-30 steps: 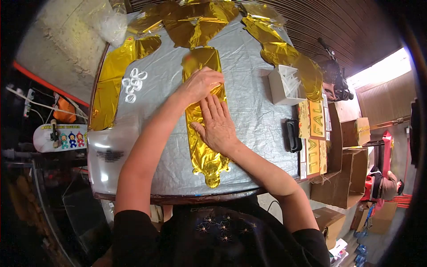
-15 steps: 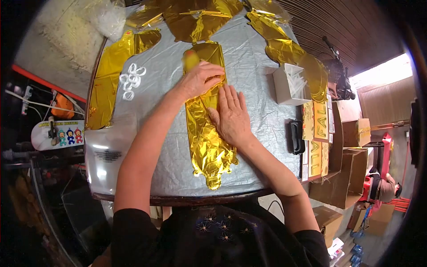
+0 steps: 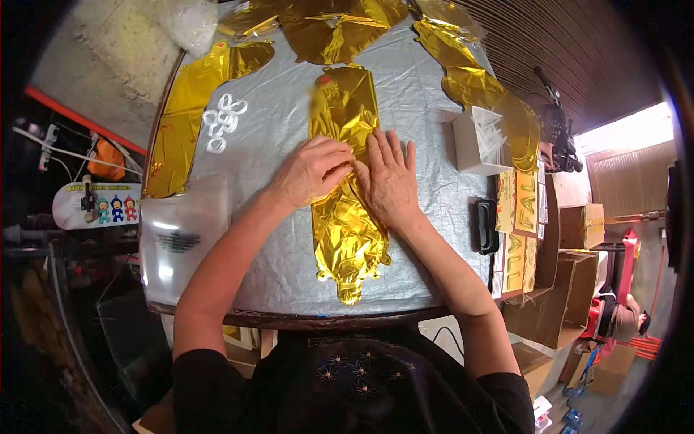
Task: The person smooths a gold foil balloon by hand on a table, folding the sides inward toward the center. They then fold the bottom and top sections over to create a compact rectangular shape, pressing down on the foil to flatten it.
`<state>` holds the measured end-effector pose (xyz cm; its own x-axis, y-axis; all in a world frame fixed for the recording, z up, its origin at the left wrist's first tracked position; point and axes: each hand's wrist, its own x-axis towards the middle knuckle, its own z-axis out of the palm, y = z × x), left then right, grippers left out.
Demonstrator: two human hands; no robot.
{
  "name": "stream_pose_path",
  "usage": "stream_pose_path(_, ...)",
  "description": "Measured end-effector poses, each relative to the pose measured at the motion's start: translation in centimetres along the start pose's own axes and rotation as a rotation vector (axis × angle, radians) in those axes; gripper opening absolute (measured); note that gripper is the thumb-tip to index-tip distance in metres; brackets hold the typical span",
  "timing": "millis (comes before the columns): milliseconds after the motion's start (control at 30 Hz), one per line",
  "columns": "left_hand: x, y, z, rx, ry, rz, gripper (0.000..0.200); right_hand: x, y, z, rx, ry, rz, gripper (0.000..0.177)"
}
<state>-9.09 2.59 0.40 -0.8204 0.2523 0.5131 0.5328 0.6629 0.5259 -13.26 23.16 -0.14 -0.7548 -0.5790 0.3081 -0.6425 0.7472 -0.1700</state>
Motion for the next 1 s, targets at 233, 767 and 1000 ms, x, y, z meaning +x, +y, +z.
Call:
stream_pose_path(233,-0.2,0.2,-0.2,0.01,0.024,-0.022,0.02,0.3,0.4,0.9,0.056,0.002,0.011,0.066)
stream_pose_path(767,3.8,-2.2,-1.6,-0.094,-0.14,-0.084,0.014,1.5,-0.6,1.2,-0.059,-0.016,0.046,0.068)
stream_pose_path(1000,9.6,-7.6,2.0,-0.106,-0.123,0.144,0.014,0.5,-2.8,1.4,0.049,-0.053,0.036,0.075)
